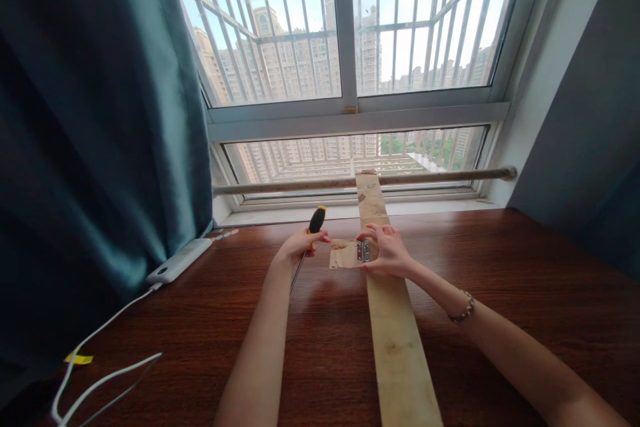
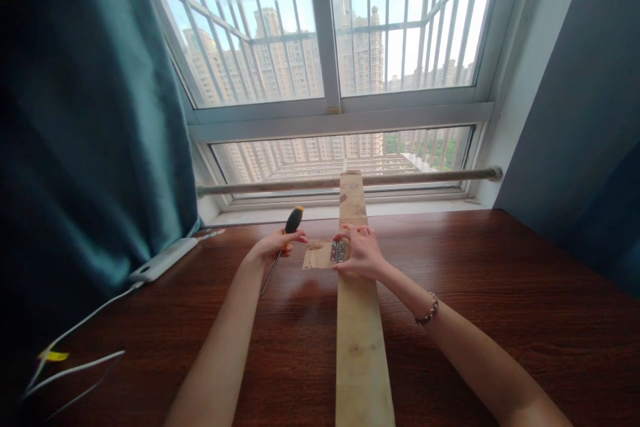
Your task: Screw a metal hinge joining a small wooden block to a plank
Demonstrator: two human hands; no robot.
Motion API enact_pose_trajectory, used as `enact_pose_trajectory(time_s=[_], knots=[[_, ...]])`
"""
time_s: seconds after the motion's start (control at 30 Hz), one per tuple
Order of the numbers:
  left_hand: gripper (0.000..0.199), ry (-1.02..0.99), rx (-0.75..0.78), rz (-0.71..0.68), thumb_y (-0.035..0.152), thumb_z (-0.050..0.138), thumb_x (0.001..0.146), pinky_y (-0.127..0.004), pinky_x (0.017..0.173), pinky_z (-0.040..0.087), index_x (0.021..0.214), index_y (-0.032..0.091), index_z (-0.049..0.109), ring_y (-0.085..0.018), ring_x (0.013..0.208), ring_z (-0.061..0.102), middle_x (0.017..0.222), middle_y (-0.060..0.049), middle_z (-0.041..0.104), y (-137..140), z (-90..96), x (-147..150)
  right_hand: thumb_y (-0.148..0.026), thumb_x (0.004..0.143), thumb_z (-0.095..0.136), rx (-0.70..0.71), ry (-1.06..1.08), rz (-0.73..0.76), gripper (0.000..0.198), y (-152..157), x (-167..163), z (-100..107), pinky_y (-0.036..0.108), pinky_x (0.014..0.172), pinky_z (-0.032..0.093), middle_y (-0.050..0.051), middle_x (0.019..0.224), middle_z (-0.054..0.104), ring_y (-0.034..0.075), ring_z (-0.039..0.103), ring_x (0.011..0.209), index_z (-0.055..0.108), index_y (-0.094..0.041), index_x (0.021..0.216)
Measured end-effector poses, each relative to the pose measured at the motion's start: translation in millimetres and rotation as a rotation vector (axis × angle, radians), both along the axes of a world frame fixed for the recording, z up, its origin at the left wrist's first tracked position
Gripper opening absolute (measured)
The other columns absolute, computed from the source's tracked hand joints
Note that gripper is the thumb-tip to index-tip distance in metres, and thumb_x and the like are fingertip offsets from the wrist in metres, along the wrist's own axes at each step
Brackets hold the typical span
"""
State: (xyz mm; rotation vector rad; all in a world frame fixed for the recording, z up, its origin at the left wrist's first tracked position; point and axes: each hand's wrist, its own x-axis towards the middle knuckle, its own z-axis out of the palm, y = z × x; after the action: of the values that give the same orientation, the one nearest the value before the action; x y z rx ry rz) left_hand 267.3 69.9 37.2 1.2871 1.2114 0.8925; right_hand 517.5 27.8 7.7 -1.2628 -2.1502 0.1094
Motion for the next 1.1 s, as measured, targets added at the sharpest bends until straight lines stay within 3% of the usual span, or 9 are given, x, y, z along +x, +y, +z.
enact_pose_trajectory(time_s=[0.1, 0.17, 0.27, 0.33, 0.43, 0.6, 0.8, 1.1], knots=[[0.041, -0.148, 0.184, 0.217, 0.044, 0.074, 0.056, -0.016, 0.037, 0.027, 0.075, 0.012, 0.056, -0.002, 0.038, 0.036, 0.06, 0.002, 0.054, -9, 26.8, -9, -0.053, 0.049, 0.074, -0.001, 0.0, -0.005, 0.073, 0, 0, 0, 0.041, 0.094, 0.028, 0.004, 0.123, 0.051, 0.026, 0.046, 0.105, 0.051, -0.026, 0.113], [0.038, -0.27, 0.279, 0.264, 0.043, 0.072, 0.058, -0.016, 0.037, 0.027, 0.072, 0.013, 0.055, -0.002, 0.038, 0.035, 0.055, 0.003, 0.051, -18, 45.1, -16, -0.054, 0.05, 0.073, 0.0, -0.008, -0.01, 0.072, 0, 1, -1, 0.042, 0.094, 0.027, 0.004, 0.123, 0.051, 0.026, 0.046, 0.105, 0.052, -0.026, 0.113], [0.038, -0.158, 0.259, 0.303, 0.041, 0.073, 0.058, -0.017, 0.036, 0.026, 0.076, 0.012, 0.056, -0.001, 0.036, 0.033, 0.061, -0.002, 0.061, -28, 56.0, -22, -0.055, 0.05, 0.072, -0.005, -0.014, -0.01, 0.071, 1, 1, -1, 0.042, 0.094, 0.027, 0.004, 0.124, 0.05, 0.026, 0.045, 0.105, 0.052, -0.026, 0.112], [0.041, 0.009, 0.116, 0.258, 0.042, 0.073, 0.058, -0.017, 0.036, 0.025, 0.08, 0.011, 0.056, -0.001, 0.035, 0.031, 0.065, -0.007, 0.065, -27, 47.5, -20, -0.055, 0.05, 0.072, -0.008, -0.009, -0.006, 0.071, 1, 1, -1, 0.042, 0.094, 0.027, 0.004, 0.124, 0.051, 0.026, 0.045, 0.105, 0.052, -0.026, 0.113], [0.042, 0.092, -0.129, 0.021, 0.044, 0.071, 0.06, -0.016, 0.036, 0.024, 0.079, 0.01, 0.056, -0.001, 0.036, 0.032, 0.064, -0.01, 0.065, -15, 19.5, -9, -0.053, 0.05, 0.073, -0.01, -0.006, -0.007, 0.072, 0, 1, -1, 0.042, 0.094, 0.027, 0.004, 0.124, 0.051, 0.026, 0.046, 0.104, 0.051, -0.026, 0.113], [0.039, -0.044, -0.193, -0.257, 0.032, 0.078, 0.051, -0.015, 0.036, 0.015, 0.073, 0.011, 0.054, 0.001, 0.036, 0.028, 0.051, 0.004, 0.048, 3, -13.7, 17, -0.051, 0.053, 0.072, -0.003, -0.039, -0.006, 0.072, -4, -1, 2, 0.042, 0.094, 0.027, 0.004, 0.123, 0.052, 0.026, 0.045, 0.105, 0.048, -0.025, 0.116], [0.036, -0.12, -0.142, -0.318, 0.031, 0.077, 0.055, -0.016, 0.036, 0.015, 0.077, 0.012, 0.055, 0.0, 0.037, 0.029, 0.052, 0.006, 0.043, 4, -18.8, 18, -0.055, 0.055, 0.069, 0.003, -0.129, 0.018, 0.082, -6, -2, 5, 0.046, 0.095, 0.023, 0.006, 0.124, 0.052, 0.03, 0.039, 0.112, 0.04, -0.026, 0.127], [0.037, -0.066, -0.15, -0.273, 0.034, 0.077, 0.054, -0.016, 0.036, 0.017, 0.074, 0.012, 0.056, 0.0, 0.036, 0.028, 0.049, 0.007, 0.04, 4, -23.4, 19, -0.055, 0.056, 0.069, 0.051, -0.079, 0.043, 0.073, -2, -1, 0, 0.043, 0.096, 0.023, 0.005, 0.124, 0.052, 0.027, 0.041, 0.111, 0.049, -0.027, 0.12]])
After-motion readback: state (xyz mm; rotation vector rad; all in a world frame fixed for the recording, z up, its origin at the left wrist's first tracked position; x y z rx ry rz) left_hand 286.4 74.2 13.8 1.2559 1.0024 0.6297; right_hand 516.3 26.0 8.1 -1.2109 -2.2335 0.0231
